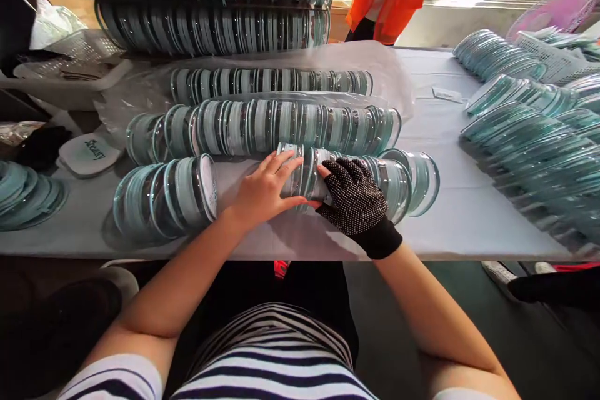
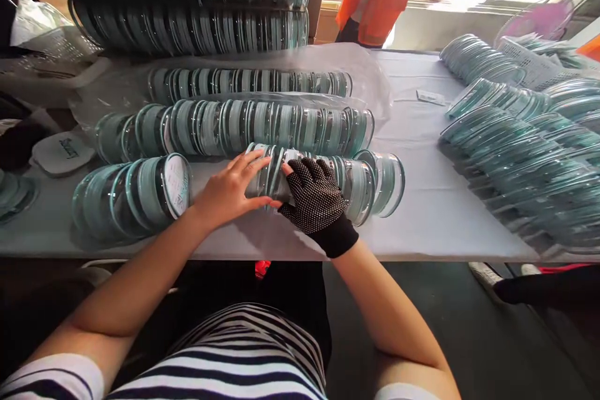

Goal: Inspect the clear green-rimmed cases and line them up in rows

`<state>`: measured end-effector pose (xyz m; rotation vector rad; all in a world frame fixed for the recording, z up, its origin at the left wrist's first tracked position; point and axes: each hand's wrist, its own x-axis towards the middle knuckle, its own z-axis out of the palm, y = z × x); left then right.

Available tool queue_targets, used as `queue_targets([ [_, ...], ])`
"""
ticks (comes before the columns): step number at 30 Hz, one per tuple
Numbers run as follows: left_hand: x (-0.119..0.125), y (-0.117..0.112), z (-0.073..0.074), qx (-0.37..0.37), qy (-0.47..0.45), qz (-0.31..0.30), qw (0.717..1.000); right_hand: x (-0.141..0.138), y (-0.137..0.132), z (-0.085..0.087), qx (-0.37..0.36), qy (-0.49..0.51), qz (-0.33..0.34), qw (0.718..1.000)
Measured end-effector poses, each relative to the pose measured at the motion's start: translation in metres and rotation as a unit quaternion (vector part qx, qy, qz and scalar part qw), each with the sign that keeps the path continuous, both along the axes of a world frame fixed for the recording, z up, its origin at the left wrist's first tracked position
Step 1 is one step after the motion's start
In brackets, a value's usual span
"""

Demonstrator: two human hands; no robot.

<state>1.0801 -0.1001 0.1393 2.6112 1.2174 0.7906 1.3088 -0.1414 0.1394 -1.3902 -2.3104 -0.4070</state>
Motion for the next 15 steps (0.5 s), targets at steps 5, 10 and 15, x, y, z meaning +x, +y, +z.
queue_targets([
  [5,-0.018,-0.003,-0.019,0.032,-0.102,0.021,0.994,0.024,-0.006,-0.005,0.014,0.003,-0.008,1.000],
  [10,-0.029,-0.018,-0.029,0.048,-0.205,0.044,0.977,0.032,-0.011,-0.006,0.032,0.002,-0.003,0.999],
  [15,-0.038,-0.029,-0.032,-0.068,-0.326,0.059,0.941,0.015,-0.014,-0.006,0.039,-0.001,0.010,0.999],
])
